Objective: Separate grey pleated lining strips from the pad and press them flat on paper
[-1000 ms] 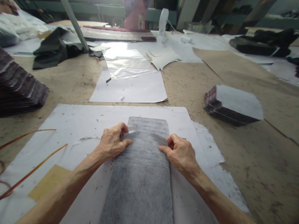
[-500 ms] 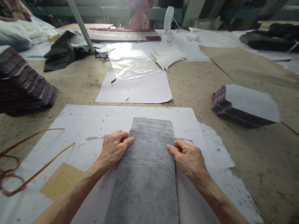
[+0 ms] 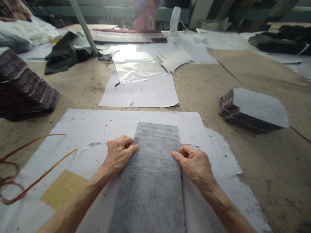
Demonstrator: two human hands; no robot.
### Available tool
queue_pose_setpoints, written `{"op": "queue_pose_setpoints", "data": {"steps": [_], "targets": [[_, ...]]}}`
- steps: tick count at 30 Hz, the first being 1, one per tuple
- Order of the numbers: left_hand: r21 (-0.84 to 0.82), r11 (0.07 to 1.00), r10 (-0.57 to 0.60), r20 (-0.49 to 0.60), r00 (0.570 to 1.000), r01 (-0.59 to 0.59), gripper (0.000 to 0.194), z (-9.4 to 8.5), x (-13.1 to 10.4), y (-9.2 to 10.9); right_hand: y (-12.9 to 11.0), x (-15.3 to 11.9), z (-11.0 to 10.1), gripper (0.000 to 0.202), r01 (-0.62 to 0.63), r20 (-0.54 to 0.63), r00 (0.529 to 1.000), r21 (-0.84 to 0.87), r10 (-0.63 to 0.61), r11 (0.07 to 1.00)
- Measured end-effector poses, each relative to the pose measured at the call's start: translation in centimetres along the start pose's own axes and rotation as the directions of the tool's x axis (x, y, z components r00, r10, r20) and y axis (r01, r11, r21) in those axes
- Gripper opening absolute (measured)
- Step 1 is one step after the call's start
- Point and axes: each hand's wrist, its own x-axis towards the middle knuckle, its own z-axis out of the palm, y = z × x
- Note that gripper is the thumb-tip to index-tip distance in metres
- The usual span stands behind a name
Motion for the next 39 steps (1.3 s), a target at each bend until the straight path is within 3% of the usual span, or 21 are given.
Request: {"op": "queue_pose_setpoints", "data": {"steps": [9,12,14,17,20,24,26,32,36,39], "targets": [[0.079,0.996,0.040,-0.097,0.994,-0.033,0.025,1.0,-0.6,-0.2,-0.5,-0.4,0.0,0.023,-0.036,0.007,0.999,-0.145,0.037,0.989],[0.115,0.992,0.065,-0.139,0.988,-0.050,0.015,1.0,-0.7,-0.7,0.0,-0.3,0.2,0.013,0.145,-0.109,0.980,-0.164,-0.164,0.976],[0.089,0.991,0.109,-0.130,0.986,-0.098,0.021,0.8,-0.3,-0.9,0.2,0.3,0.1,0.025,0.339,-0.165,0.917,-0.159,-0.363,0.927],[0.066,0.964,0.260,-0.028,0.965,-0.258,0.043,0.1,0.6,-1.1,0.2,1.7,-0.6,0.040,0.466,-0.045,0.879,-0.128,-0.475,0.875],[0.089,0.953,0.281,0.104,0.954,-0.290,0.041,-0.4,1.9,-0.7,-0.3,2.9,-1.3,0.035,0.432,0.096,0.901,-0.106,-0.424,0.895],[0.112,0.972,0.185,0.188,0.964,-0.208,0.036,-0.8,3.2,0.1,-1.0,3.3,-1.5,0.033,0.243,0.170,0.958,-0.052,-0.232,0.969],[0.121,0.974,0.164,0.196,0.967,-0.190,0.034,-0.9,3.5,0.3,-1.1,3.1,-1.4,0.029,0.180,0.156,0.973,-0.035,-0.172,0.983],[0.086,0.984,0.139,0.194,0.971,-0.158,0.025,-1.0,3.3,0.2,-0.5,2.2,-0.8,0.024,0.175,0.109,0.977,0.080,-0.183,0.981],[0.007,0.996,0.085,0.161,0.983,-0.087,0.033,-1.0,2.8,0.0,0.2,1.4,-0.6,0.019,0.125,0.042,0.991,0.034,-0.127,0.992],[0.011,0.997,0.077,0.121,0.990,-0.079,0.022,-0.8,2.5,-0.1,0.4,0.8,-0.3,0.023,0.121,-0.009,0.993,-0.013,-0.121,0.993]]}}
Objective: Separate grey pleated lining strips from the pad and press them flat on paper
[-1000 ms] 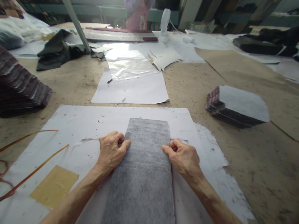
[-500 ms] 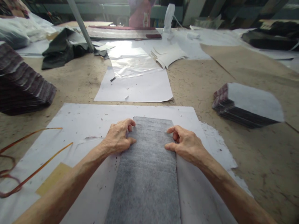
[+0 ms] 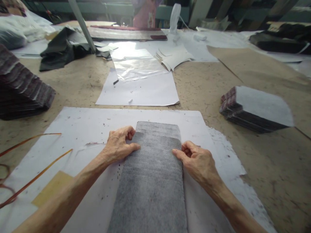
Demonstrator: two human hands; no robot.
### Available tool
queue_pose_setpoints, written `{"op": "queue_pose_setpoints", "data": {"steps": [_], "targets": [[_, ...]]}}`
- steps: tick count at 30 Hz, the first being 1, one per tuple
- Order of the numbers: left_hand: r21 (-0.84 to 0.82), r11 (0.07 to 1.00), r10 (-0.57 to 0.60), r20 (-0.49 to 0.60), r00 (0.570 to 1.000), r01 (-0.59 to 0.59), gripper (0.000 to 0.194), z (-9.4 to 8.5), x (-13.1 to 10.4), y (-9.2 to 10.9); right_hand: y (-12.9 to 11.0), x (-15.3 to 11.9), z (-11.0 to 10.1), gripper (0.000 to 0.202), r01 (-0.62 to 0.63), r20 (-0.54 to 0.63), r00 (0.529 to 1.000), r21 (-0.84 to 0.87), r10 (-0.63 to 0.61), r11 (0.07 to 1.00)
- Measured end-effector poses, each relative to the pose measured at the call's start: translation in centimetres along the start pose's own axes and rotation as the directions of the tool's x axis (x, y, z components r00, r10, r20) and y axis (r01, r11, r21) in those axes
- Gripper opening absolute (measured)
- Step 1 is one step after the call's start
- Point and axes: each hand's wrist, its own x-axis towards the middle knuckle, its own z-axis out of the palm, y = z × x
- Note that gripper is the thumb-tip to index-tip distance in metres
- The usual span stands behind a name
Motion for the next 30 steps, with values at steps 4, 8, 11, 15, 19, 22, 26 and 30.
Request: {"op": "queue_pose_setpoints", "data": {"steps": [4,8,11,15,19,22,26,30], "targets": [[0.011,1.000,0.021,-0.066,0.998,-0.020,0.023,0.5,-0.1,-0.1,-0.1,-0.5,0.4,0.026,0.002,-0.056,0.998,-0.063,-0.005,0.998],[0.010,1.000,0.026,-0.086,0.996,-0.026,0.027,0.8,0.0,-0.3,-0.3,-0.4,0.6,0.024,-0.024,-0.058,0.998,-0.055,0.021,0.998],[0.002,1.000,0.029,-0.093,0.995,-0.029,0.026,0.8,0.0,-0.4,-0.5,-0.3,0.6,0.024,-0.057,-0.055,0.997,-0.036,0.055,0.998],[0.000,0.999,0.042,-0.095,0.995,-0.042,0.025,0.7,0.0,-0.3,-0.8,-0.2,0.3,0.022,-0.099,-0.023,0.995,-0.006,0.098,0.995],[0.005,0.998,0.070,-0.106,0.992,-0.070,0.025,0.8,-0.1,-0.4,-0.9,0.0,0.1,0.020,-0.135,0.000,0.991,0.012,0.135,0.991],[0.021,0.996,0.092,-0.131,0.987,-0.090,0.024,1.0,-0.2,-0.6,-1.0,0.1,0.1,0.020,-0.149,-0.004,0.989,-0.006,0.149,0.989],[0.047,0.995,0.095,-0.180,0.979,-0.088,0.023,1.5,-0.3,-0.6,-1.1,0.2,0.3,0.021,-0.146,-0.031,0.989,-0.060,0.144,0.988],[0.057,0.997,0.071,-0.236,0.969,-0.059,0.021,1.9,-0.2,-0.6,-1.2,0.1,0.7,0.021,-0.162,-0.022,0.987,-0.131,0.161,0.978]]}}
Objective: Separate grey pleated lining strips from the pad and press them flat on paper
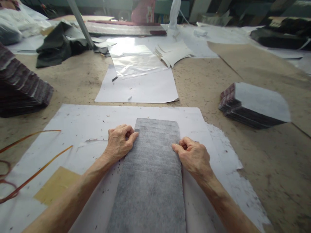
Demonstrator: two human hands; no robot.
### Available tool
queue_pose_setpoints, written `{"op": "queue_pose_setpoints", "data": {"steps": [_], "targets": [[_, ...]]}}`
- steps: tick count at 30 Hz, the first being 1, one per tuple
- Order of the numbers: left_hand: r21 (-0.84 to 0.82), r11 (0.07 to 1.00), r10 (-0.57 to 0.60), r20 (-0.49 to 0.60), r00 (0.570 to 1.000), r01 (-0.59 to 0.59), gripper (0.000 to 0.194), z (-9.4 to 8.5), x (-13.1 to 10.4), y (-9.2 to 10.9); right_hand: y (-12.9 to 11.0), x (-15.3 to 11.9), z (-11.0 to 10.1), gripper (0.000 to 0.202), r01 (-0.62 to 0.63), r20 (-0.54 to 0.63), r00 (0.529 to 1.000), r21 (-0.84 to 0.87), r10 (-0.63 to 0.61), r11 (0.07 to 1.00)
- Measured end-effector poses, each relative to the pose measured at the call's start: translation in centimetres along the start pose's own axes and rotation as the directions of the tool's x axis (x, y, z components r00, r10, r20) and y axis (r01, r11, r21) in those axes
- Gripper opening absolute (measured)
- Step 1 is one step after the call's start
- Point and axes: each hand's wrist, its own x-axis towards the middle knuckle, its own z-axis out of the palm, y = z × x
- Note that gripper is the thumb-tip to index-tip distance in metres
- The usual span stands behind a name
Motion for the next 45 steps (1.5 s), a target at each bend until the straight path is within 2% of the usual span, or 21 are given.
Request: {"op": "queue_pose_setpoints", "data": {"steps": [3,5,6,7,9,10,11,13,14,16,17,19,22,24,27,30,34,37,39,42,45], "targets": [[-0.008,1.000,-0.027,-0.044,0.999,0.027,0.020,-0.3,-0.3,-0.2,0.4,-0.3,0.2,0.017,0.029,-0.041,0.999,-0.006,-0.029,1.000],[-0.023,0.999,-0.039,-0.073,0.997,0.037,0.023,-0.9,-1.2,-0.3,0.8,-0.9,0.1,0.017,0.103,-0.145,0.984,-0.006,-0.102,0.995],[-0.016,1.000,-0.017,-0.086,0.996,0.015,0.028,-1.2,-1.8,-0.3,0.9,-1.4,0.0,0.022,0.177,-0.227,0.957,-0.026,-0.178,0.984],[0.012,0.999,0.032,-0.096,0.995,-0.031,0.034,-1.4,-2.6,-0.2,1.0,-1.9,-0.1,0.029,0.274,-0.316,0.907,-0.064,-0.280,0.960],[0.127,0.975,0.193,-0.077,0.978,-0.183,0.046,-1.6,-4.4,0.0,1.0,-3.1,-0.1,0.045,0.468,-0.422,0.760,-0.174,-0.495,0.867],[0.197,0.944,0.278,-0.034,0.960,-0.266,0.052,-1.6,-5.3,0.1,1.0,-3.7,0.1,0.052,0.545,-0.416,0.698,-0.219,-0.582,0.809],[0.258,0.906,0.341,0.026,0.940,-0.336,0.057,-1.4,-6.0,0.2,1.0,-4.3,0.5,0.057,0.607,-0.379,0.656,-0.248,-0.653,0.755],[0.328,0.853,0.373,0.162,0.913,-0.407,0.065,-0.8,-7.1,0.2,1.2,-5.2,1.5,0.060,0.693,-0.230,0.624,-0.278,-0.747,0.665],[0.344,0.840,0.364,0.216,0.906,-0.419,0.066,-0.5,-7.4,0.1,1.4,-5.5,2.1,0.059,0.718,-0.151,0.623,-0.282,-0.768,0.637],[0.356,0.838,0.332,0.270,0.904,-0.414,0.063,-0.2,-7.6,-0.1,1.8,-5.7,2.8,0.056,0.745,-0.047,0.620,-0.276,-0.783,0.607],[0.354,0.844,0.317,0.275,0.908,-0.402,0.059,-0.2,-7.4,-0.1,2.1,-5.6,2.9,0.054,0.746,-0.041,0.624,-0.266,-0.780,0.611],[0.334,0.866,0.296,0.256,0.920,-0.372,0.052,-0.6,-6.9,-0.1,2.3,-5.1,2.5,0.049,0.735,-0.118,0.632,-0.221,-0.766,0.641],[0.299,0.894,0.269,0.234,0.934,-0.333,0.049,-1.6,-5.5,0.5,2.0,-3.7,1.2,0.043,0.683,-0.209,0.690,-0.127,-0.693,0.719],[0.293,0.907,0.233,0.252,0.939,-0.304,0.053,-2.2,-4.2,1.1,1.5,-2.5,0.4,0.043,0.640,-0.161,0.747,-0.088,-0.645,0.763],[0.271,0.932,0.144,0.331,0.933,-0.240,0.055,-2.7,-2.3,1.8,0.4,-1.0,-0.3,0.043,0.546,-0.014,0.837,-0.056,-0.547,0.836],[0.273,0.947,0.066,0.349,0.935,-0.168,0.056,-2.7,-1.5,2.1,-0.6,-0.3,-0.8,0.038,0.437,0.104,0.898,-0.087,-0.428,0.895],[0.299,0.953,-0.043,0.297,0.954,-0.050,0.042,-2.7,-2.4,1.6,-0.5,-1.3,-1.4,0.034,0.308,0.125,0.948,-0.129,-0.292,0.943],[0.188,0.980,-0.116,0.248,0.962,0.069,0.034,-2.8,-3.8,1.0,0.5,-2.8,-1.4,0.037,0.156,0.144,0.978,-0.027,-0.150,0.987],[0.114,0.987,-0.132,0.217,0.967,0.109,0.032,-2.9,-4.4,0.7,1.1,-3.7,-1.1,0.039,0.075,0.144,0.986,0.059,-0.083,0.995],[0.070,0.989,-0.140,0.169,0.976,0.129,0.028,-2.7,-4.8,0.6,1.5,-4.2,-0.5,0.036,0.013,0.085,0.996,0.103,-0.022,0.995],[0.026,0.987,-0.160,0.170,0.972,0.158,0.027,-2.6,-4.6,0.7,1.5,-4.0,-0.1,0.036,0.004,0.052,0.999,0.159,-0.013,0.987]]}}
